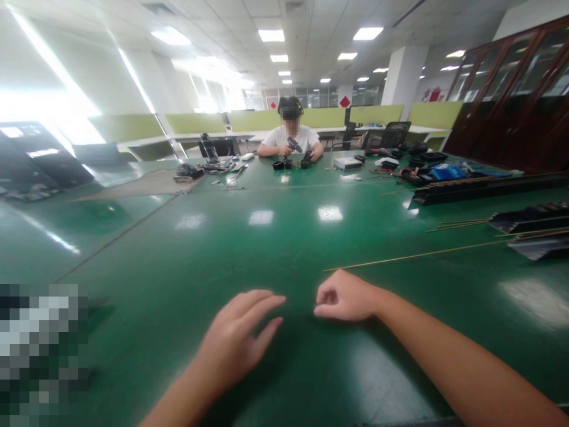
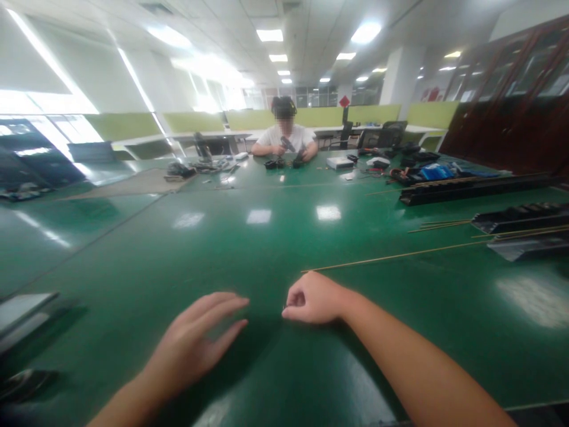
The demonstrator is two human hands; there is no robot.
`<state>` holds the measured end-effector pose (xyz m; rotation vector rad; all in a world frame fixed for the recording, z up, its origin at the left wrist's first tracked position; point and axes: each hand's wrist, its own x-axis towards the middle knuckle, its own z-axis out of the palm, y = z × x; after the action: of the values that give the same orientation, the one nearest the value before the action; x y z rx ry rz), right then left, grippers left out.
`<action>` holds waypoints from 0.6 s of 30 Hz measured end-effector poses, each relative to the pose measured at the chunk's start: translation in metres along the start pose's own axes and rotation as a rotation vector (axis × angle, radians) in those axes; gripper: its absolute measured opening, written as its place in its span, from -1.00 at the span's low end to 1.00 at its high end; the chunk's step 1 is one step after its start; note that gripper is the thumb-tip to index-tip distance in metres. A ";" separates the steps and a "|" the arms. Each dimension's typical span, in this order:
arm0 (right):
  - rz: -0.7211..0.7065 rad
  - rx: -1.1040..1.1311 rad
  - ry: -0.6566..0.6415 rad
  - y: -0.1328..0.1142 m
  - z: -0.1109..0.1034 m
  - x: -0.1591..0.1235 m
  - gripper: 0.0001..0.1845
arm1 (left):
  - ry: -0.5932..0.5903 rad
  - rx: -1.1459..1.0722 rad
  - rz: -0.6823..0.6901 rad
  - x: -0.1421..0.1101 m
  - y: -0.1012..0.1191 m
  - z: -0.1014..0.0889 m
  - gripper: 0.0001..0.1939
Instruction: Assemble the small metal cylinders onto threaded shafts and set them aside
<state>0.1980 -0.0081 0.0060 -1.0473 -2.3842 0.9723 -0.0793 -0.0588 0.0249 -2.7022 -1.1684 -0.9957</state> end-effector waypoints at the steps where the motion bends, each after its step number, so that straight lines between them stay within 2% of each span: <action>1: -0.001 0.041 -0.021 0.000 0.001 0.000 -0.71 | -0.071 -0.016 0.053 0.012 0.009 0.013 -0.63; 3: -0.016 0.111 -0.060 0.002 0.001 0.001 -0.68 | -0.217 -0.073 0.105 0.031 0.025 0.034 -0.62; 5: -0.038 0.159 -0.078 0.003 0.002 0.002 -0.67 | -0.274 -0.125 0.110 0.041 0.036 0.048 -0.76; 7: -0.047 0.197 -0.079 0.004 0.002 0.003 -0.67 | -0.261 -0.159 0.089 0.045 0.041 0.057 -0.87; 10: -0.015 0.239 -0.077 0.004 0.002 0.003 -0.65 | -0.244 -0.206 0.040 0.043 0.038 0.058 -0.85; 12: 0.020 0.252 -0.106 0.003 0.002 0.002 -0.65 | -0.251 -0.229 -0.006 0.036 0.029 0.050 -0.84; 14: 0.047 0.246 -0.139 0.002 0.000 0.002 -0.60 | -0.227 -0.196 -0.096 0.022 0.014 0.033 -0.86; 16: 0.055 0.222 -0.159 0.002 0.000 0.001 -0.58 | -0.134 -0.093 -0.233 0.002 -0.004 0.008 -0.87; 18: 0.047 0.197 -0.168 0.002 0.000 0.001 -0.57 | 0.026 0.054 -0.396 -0.022 -0.021 -0.023 -0.79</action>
<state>0.1984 -0.0063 0.0050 -0.9872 -2.3425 1.3290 -0.1168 -0.0640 0.0263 -2.4592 -1.7405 -1.0115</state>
